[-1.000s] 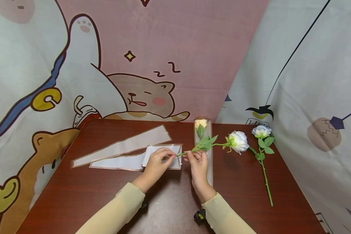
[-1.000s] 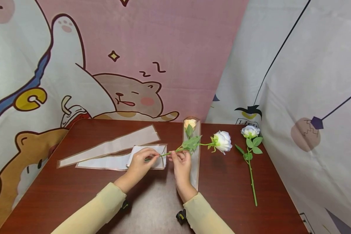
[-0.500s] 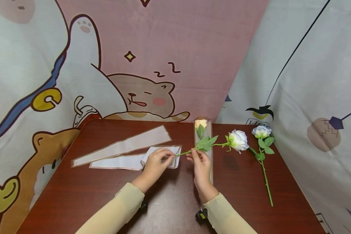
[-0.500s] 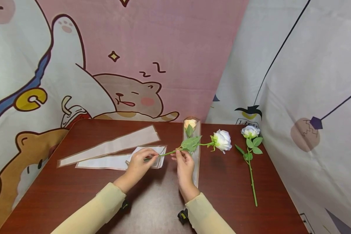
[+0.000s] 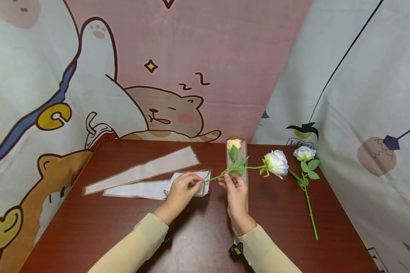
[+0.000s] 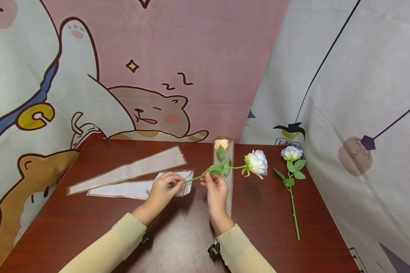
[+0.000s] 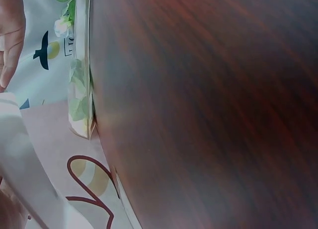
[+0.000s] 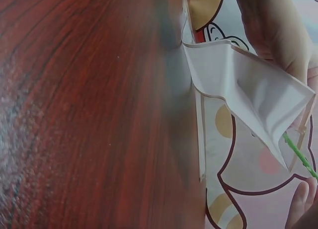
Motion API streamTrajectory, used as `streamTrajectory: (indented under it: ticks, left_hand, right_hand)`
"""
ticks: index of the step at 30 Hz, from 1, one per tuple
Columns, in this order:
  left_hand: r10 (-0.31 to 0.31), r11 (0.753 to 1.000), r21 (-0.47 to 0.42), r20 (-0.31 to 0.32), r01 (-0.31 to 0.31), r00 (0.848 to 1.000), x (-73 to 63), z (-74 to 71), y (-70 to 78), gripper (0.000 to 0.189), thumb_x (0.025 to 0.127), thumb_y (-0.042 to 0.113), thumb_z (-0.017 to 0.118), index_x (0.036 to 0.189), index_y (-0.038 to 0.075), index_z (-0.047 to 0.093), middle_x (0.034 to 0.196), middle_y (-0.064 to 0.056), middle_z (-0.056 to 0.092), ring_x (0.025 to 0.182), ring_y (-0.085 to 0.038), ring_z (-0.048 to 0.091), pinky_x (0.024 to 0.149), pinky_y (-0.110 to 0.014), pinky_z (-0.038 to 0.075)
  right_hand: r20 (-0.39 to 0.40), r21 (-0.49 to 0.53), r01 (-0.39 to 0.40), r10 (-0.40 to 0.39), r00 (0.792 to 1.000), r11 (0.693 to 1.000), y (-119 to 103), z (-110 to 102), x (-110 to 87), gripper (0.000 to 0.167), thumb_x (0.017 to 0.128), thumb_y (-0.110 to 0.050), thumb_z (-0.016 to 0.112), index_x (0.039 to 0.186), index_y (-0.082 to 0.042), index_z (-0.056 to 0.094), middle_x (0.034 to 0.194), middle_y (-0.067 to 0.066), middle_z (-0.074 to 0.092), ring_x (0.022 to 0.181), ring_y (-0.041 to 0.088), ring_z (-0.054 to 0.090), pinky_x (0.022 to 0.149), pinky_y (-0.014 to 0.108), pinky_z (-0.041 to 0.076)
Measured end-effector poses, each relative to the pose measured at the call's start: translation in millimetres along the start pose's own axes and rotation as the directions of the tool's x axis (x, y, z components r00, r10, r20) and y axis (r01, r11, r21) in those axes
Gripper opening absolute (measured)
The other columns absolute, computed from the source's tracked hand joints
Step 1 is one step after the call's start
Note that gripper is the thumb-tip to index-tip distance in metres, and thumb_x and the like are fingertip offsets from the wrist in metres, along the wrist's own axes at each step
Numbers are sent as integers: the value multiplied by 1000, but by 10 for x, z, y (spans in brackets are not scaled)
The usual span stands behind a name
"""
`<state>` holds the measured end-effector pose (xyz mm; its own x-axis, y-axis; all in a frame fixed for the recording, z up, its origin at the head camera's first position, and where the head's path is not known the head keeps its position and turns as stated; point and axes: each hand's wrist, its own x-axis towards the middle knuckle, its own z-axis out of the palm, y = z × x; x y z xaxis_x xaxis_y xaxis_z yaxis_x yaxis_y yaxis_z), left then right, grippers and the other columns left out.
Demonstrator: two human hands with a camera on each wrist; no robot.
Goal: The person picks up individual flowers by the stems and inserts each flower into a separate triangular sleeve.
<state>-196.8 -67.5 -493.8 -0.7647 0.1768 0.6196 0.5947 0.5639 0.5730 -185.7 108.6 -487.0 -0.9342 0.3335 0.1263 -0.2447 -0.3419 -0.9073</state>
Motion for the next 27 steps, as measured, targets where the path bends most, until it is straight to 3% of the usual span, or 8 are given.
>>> streamTrajectory:
  ticks: [4, 13, 21, 27]
  left_hand:
    - [-7, 1000, -15, 1, 7, 1000, -2, -7, 8, 5, 83, 13, 72, 87, 16, 73, 88, 7, 67, 75, -7, 62, 64, -22, 54]
    - [-35, 998, -54, 9, 36, 999, -18, 2, 53, 6, 83, 11, 73, 88, 14, 72, 89, 5, 67, 81, -8, 64, 66, -25, 57]
    - [-29, 998, -48, 3, 30, 1000, -7, 10, 65, 5, 83, 12, 73, 87, 15, 72, 90, 4, 69, 80, -8, 64, 64, -22, 56]
    - [-22, 999, -49, 3, 23, 1000, -14, 3, 44, 5, 83, 11, 72, 87, 15, 72, 90, 4, 68, 80, -8, 64, 64, -24, 57]
  right_hand:
    - [7, 23, 9, -9, 1000, 1000, 10, -11, 5, 8, 90, 3, 59, 94, 0, 53, 82, 4, 64, 72, 16, 68, 69, 34, 59]
    - [19, -6, 11, -11, 1000, 1000, 36, 16, -26, 20, 85, 6, 63, 103, 12, 55, 83, 3, 66, 71, 14, 67, 67, 30, 58]
    - [23, -42, -27, 28, 999, 999, 83, 56, -77, 15, 85, 7, 64, 99, 8, 60, 83, 1, 67, 73, 15, 67, 71, 35, 59]
    - [55, -43, -56, 58, 997, 997, 82, 48, -70, 5, 92, 2, 56, 92, 7, 58, 80, 5, 66, 73, 18, 69, 73, 41, 58]
